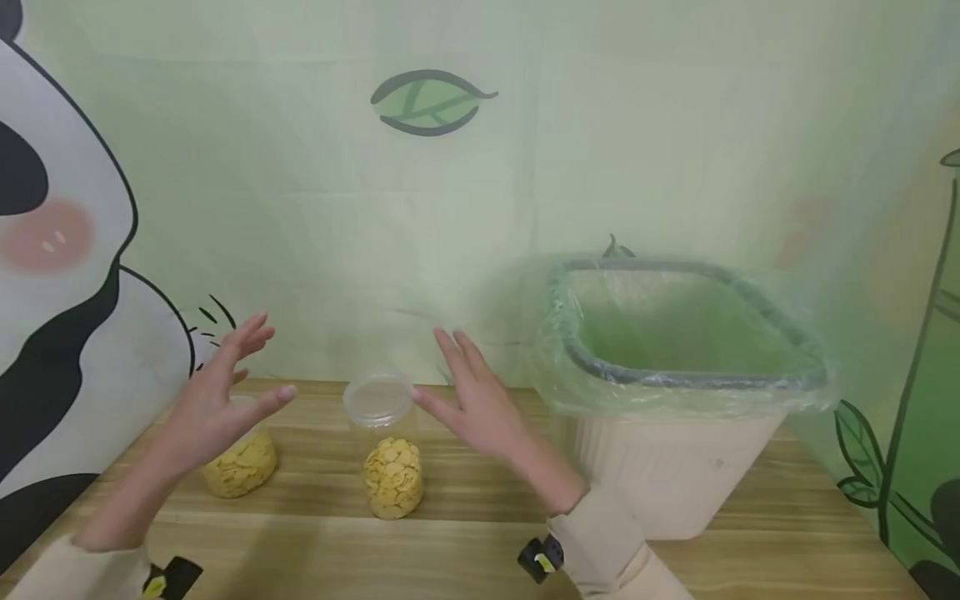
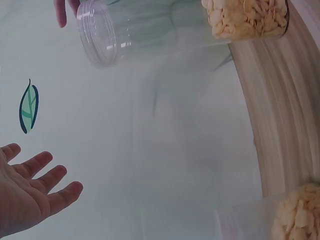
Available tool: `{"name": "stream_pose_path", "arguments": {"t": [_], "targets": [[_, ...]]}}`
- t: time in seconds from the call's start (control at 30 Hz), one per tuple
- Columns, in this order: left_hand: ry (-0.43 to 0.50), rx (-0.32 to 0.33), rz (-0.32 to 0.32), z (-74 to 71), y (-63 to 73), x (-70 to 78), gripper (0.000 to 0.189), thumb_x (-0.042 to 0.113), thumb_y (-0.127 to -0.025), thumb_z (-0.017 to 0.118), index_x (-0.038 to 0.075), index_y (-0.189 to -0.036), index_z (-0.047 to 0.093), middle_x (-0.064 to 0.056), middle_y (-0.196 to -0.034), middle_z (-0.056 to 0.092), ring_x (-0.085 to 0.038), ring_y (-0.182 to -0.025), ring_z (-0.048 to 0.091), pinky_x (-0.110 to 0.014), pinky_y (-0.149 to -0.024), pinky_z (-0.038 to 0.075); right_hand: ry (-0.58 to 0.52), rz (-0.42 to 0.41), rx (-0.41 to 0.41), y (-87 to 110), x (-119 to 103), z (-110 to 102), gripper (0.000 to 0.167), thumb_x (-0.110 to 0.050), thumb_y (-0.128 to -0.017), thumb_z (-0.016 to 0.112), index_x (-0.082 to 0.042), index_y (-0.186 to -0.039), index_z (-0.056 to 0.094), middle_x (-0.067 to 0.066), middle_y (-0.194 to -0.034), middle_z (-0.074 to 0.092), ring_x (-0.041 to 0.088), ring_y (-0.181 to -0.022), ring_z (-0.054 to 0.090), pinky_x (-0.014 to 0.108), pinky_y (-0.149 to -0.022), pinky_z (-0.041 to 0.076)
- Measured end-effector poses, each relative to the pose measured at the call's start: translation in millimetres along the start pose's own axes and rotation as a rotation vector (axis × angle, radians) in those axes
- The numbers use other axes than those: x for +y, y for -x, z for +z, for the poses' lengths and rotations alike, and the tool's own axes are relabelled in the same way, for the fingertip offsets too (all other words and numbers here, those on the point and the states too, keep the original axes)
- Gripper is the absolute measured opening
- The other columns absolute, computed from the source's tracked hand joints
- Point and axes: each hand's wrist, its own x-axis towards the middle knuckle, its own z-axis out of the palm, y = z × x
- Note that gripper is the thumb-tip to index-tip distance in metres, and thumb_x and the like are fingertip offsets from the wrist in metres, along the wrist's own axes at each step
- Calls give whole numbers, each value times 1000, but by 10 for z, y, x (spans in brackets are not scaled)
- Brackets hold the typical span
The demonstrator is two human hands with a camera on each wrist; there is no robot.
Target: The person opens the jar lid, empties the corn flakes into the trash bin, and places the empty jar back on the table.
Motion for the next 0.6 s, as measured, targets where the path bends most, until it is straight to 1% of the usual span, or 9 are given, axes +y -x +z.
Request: {"name": "stream_pose_path", "arguments": {"t": [0.1,0.23,0.4,0.6], "targets": [[61,4,-10,40,31,-11,87,33,-81,67,24,-147,11,-17,-144,30,-36,-129,29,-60,-96,31,-47,3,-2,44,36,41,74,-47,-89,49,-15,-146,15,13,-150,16,32,-134,22,49,-105,23],[145,0,-41,85,74,-13,87,29,-80,68,23,-146,11,-17,-144,29,-36,-128,30,-59,-96,31,-107,14,1,106,73,106,74,-47,-89,49,-16,-146,15,9,-150,18,29,-135,21,47,-107,21],[238,1,-62,152,133,-33,86,23,-80,69,19,-146,14,-16,-143,30,-35,-128,31,-58,-96,33,-179,50,-12,175,75,181,73,-44,-89,51,-17,-146,16,10,-148,22,29,-131,30,49,-104,27],[293,5,-80,253,188,-75,85,19,-79,70,14,-145,17,-17,-142,32,-36,-127,32,-56,-95,36,-244,73,-17,233,86,278,75,-42,-87,55,-14,-146,17,12,-147,25,31,-127,37,46,-99,35]]}}
